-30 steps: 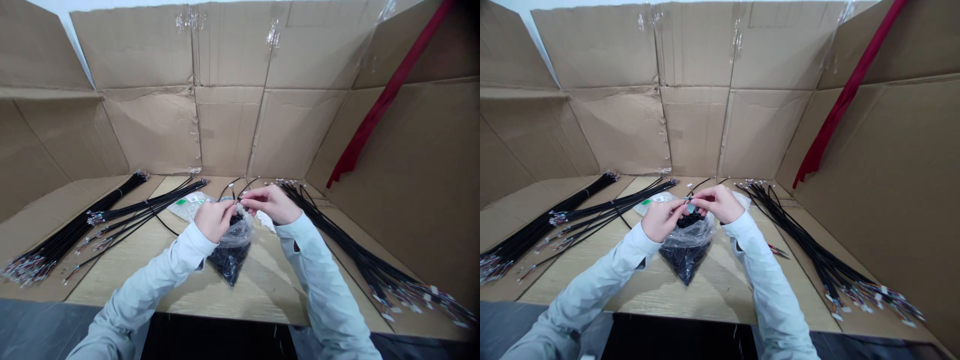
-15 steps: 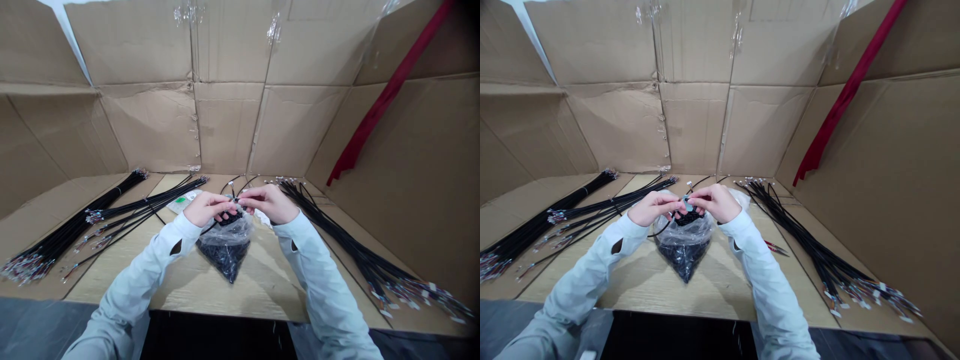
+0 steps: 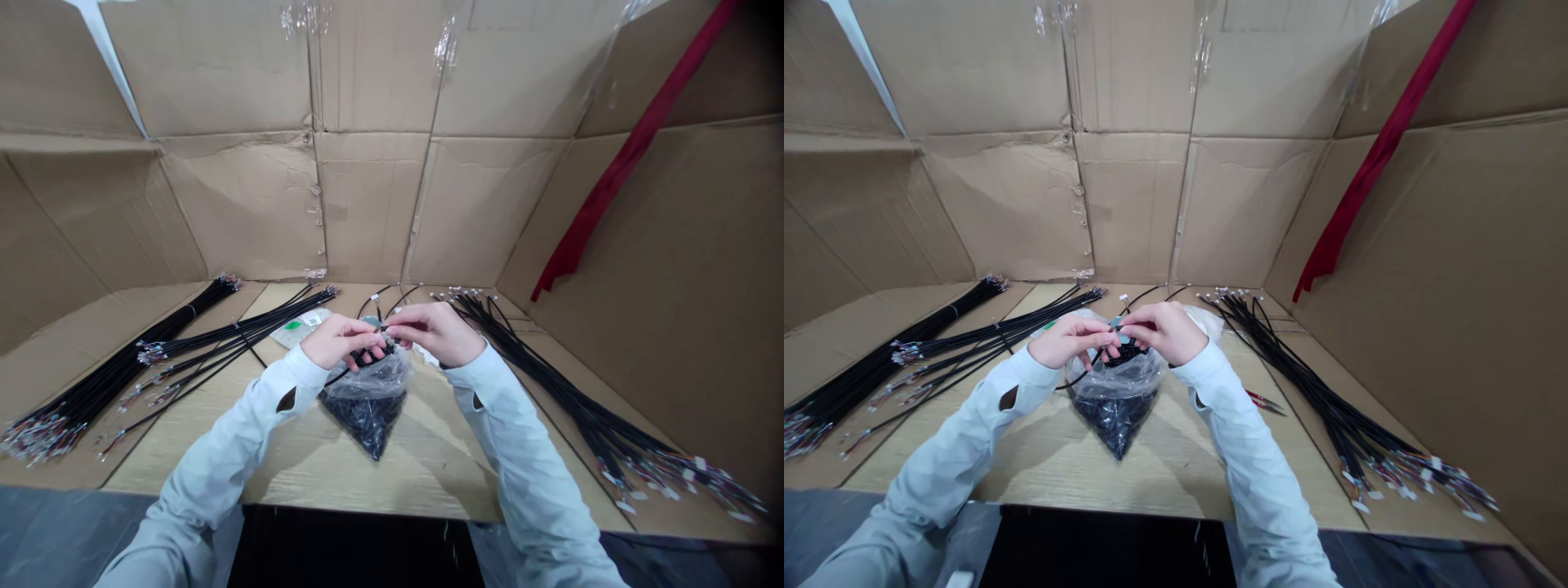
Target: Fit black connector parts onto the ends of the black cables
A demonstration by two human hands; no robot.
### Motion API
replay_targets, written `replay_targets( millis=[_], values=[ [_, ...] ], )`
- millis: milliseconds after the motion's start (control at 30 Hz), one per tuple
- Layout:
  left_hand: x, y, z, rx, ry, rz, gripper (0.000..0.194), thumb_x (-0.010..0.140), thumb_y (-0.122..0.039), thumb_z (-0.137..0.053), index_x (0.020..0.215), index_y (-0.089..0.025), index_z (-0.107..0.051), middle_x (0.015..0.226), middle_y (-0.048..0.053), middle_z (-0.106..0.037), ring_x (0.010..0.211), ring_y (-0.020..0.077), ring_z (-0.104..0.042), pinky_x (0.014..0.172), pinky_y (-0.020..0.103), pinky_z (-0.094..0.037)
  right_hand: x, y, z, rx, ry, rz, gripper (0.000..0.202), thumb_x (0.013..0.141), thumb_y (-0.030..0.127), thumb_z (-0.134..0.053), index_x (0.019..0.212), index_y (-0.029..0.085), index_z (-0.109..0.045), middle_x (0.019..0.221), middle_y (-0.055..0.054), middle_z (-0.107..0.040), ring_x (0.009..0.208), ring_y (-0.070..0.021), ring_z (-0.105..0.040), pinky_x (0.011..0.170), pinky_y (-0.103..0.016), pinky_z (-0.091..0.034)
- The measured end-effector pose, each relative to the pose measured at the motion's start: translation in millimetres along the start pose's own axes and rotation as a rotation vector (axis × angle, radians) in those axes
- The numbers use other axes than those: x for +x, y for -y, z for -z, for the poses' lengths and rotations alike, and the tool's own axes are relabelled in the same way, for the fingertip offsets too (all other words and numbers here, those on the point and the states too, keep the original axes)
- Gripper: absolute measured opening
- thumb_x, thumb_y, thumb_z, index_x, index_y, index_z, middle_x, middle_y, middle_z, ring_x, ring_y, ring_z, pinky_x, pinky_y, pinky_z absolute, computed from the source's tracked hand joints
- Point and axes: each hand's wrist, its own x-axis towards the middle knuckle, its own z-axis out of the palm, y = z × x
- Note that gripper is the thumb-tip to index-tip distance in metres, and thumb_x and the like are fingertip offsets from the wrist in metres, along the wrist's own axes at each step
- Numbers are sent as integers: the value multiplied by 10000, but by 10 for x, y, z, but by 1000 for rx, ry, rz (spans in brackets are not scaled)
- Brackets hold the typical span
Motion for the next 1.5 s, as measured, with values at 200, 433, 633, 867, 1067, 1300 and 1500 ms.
replay_targets(
  millis=[200, 433, 633, 867, 1067, 1300, 1500],
  values=[
    [4, 14, 3, -36, 2, 4, 257, 646, -313, -642, 788, -99, -651, 702, 67, -645, 548, 90, -543, 408, 161, -429, 1, -3, -25, 65, -36, 34, 289, 753, 353, -531, 832, 102, -650, 679, -45, -627, 520, -64, -556, 521, -158, -446],
    [4, 10, 12, -76, -76, 18, 248, 670, -326, -632, 765, -97, -637, 721, 70, -662, 557, 93, -574, 486, 197, -482, 52, -4, -114, 286, -85, -50, 331, 697, 390, -593, 833, 94, -651, 683, -50, -636, 502, -53, -518, 505, -169, -453],
    [-3, 4, 8, -37, -120, -34, 246, 703, -334, -606, 769, -97, -611, 733, 72, -661, 561, 84, -574, 508, 195, -487, 80, 35, -193, 360, -205, -76, 373, 647, 407, -638, 831, 82, -642, 660, -47, -626, 500, -49, -512, 500, -173, -457],
    [-6, -14, 20, -88, -122, 5, 230, 689, -328, -631, 734, -106, -587, 717, 60, -663, 547, 79, -585, 532, 197, -484, 75, 67, -178, 445, -295, -79, 395, 578, 400, -696, 802, 81, -631, 660, -49, -631, 495, -51, -525, 478, -167, -459],
    [-21, -52, 16, -76, -117, 23, 161, 732, -262, -589, 742, -102, -589, 724, 56, -663, 542, 68, -583, 546, 190, -482, 75, 34, -161, 371, -257, -76, 363, 618, 394, -672, 791, 75, -654, 616, -38, -620, 470, -50, -506, 490, -183, -454],
    [-21, -42, 18, -81, -79, 32, 134, 754, -228, -557, 732, -102, -596, 696, 37, -653, 535, 62, -577, 544, 183, -481, 86, 28, -175, 388, -247, -49, 340, 642, 385, -658, 800, 84, -658, 615, -34, -618, 496, -55, -510, 516, -188, -458],
    [7, 5, 45, -107, -25, 39, 232, 680, -315, -643, 769, -101, -630, 721, 53, -664, 581, 81, -593, 565, 198, -485, 90, 39, -186, 426, -258, -27, 298, 649, 342, -659, 778, 74, -643, 589, -20, -595, 483, -43, -495, 498, -168, -438]
  ],
)
